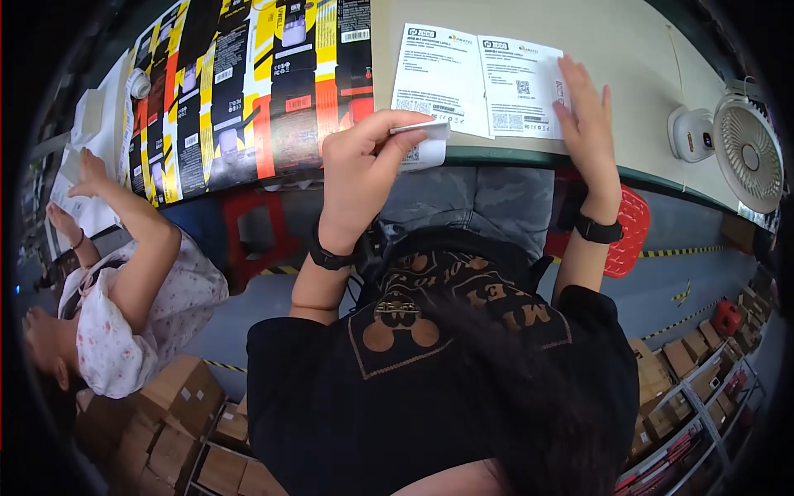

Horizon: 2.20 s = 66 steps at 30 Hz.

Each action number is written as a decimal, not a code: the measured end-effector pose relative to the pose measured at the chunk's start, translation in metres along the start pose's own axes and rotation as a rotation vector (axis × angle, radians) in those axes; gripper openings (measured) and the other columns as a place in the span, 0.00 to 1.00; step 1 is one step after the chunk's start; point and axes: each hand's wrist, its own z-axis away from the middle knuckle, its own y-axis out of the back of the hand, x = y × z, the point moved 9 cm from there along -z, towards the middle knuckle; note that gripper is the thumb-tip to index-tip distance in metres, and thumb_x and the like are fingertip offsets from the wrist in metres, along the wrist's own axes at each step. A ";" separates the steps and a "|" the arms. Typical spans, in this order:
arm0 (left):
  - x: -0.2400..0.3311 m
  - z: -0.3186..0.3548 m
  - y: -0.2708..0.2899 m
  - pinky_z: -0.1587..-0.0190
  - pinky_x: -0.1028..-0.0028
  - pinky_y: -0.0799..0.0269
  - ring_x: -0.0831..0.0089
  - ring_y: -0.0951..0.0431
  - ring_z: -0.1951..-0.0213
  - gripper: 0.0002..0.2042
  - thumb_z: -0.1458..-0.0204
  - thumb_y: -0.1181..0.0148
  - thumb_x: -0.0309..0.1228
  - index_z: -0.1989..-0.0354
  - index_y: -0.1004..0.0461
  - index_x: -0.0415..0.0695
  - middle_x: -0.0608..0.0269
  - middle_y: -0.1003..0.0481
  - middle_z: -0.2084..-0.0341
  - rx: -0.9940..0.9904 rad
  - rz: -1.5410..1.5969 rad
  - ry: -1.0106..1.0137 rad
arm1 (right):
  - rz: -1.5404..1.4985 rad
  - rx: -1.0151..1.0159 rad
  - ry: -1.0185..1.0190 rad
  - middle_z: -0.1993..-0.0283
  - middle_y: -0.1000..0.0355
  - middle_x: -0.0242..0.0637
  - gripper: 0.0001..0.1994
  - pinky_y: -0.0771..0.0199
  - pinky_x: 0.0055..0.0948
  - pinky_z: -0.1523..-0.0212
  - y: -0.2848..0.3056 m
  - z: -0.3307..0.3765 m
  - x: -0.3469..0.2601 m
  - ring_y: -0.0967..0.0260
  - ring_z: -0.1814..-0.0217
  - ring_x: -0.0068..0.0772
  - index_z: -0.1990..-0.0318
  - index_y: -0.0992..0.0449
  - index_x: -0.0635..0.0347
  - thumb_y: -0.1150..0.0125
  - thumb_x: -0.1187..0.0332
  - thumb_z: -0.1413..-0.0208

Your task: The person peels stickers from a roll and presses them onto paper sheets, then secures a stack of the sheets with a rubber band. They then place the stack aside and resume applying stickers to more sheets.

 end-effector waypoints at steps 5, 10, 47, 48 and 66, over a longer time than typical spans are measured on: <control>0.006 -0.008 -0.003 0.81 0.83 0.38 0.83 0.28 0.83 0.03 0.56 0.39 0.24 0.73 0.23 0.38 0.62 0.26 0.85 0.014 -0.171 -0.036 | -0.762 0.032 -0.249 0.50 0.32 0.42 0.16 0.37 0.28 0.49 0.015 -0.002 -0.030 0.35 0.47 0.31 0.51 0.30 0.61 0.45 0.72 0.49; -0.004 -0.011 -0.012 0.83 0.80 0.39 0.77 0.30 0.87 0.06 0.58 0.36 0.28 0.77 0.24 0.38 0.62 0.27 0.88 -0.072 -0.177 0.056 | -1.132 -0.106 -0.252 0.61 0.28 0.38 0.10 0.33 0.19 0.57 0.007 -0.017 -0.080 0.31 0.59 0.24 0.60 0.27 0.68 0.42 0.79 0.53; -0.004 0.061 -0.059 0.40 0.63 0.45 0.54 0.43 0.40 0.09 0.59 0.51 0.30 0.76 0.31 0.35 0.41 0.41 0.44 -0.354 -0.845 -0.384 | -0.987 -0.313 -0.625 0.75 0.27 0.30 0.05 0.40 0.10 0.76 -0.053 -0.027 -0.059 0.33 0.75 0.14 0.68 0.24 0.67 0.37 0.75 0.53; -0.004 0.061 -0.059 0.40 0.63 0.45 0.54 0.42 0.40 0.09 0.59 0.51 0.30 0.76 0.31 0.35 0.41 0.41 0.44 -0.356 -0.841 -0.386 | -0.981 -0.307 -0.628 0.75 0.28 0.30 0.05 0.41 0.11 0.77 -0.052 -0.027 -0.059 0.34 0.76 0.14 0.68 0.24 0.67 0.38 0.75 0.52; -0.008 0.064 -0.055 0.42 0.65 0.43 0.57 0.41 0.40 0.05 0.59 0.49 0.28 0.81 0.35 0.41 0.48 0.39 0.44 -0.319 -0.836 -0.382 | -0.904 -0.300 -0.622 0.79 0.31 0.27 0.06 0.40 0.13 0.76 -0.055 -0.024 -0.065 0.37 0.77 0.13 0.70 0.27 0.65 0.37 0.73 0.52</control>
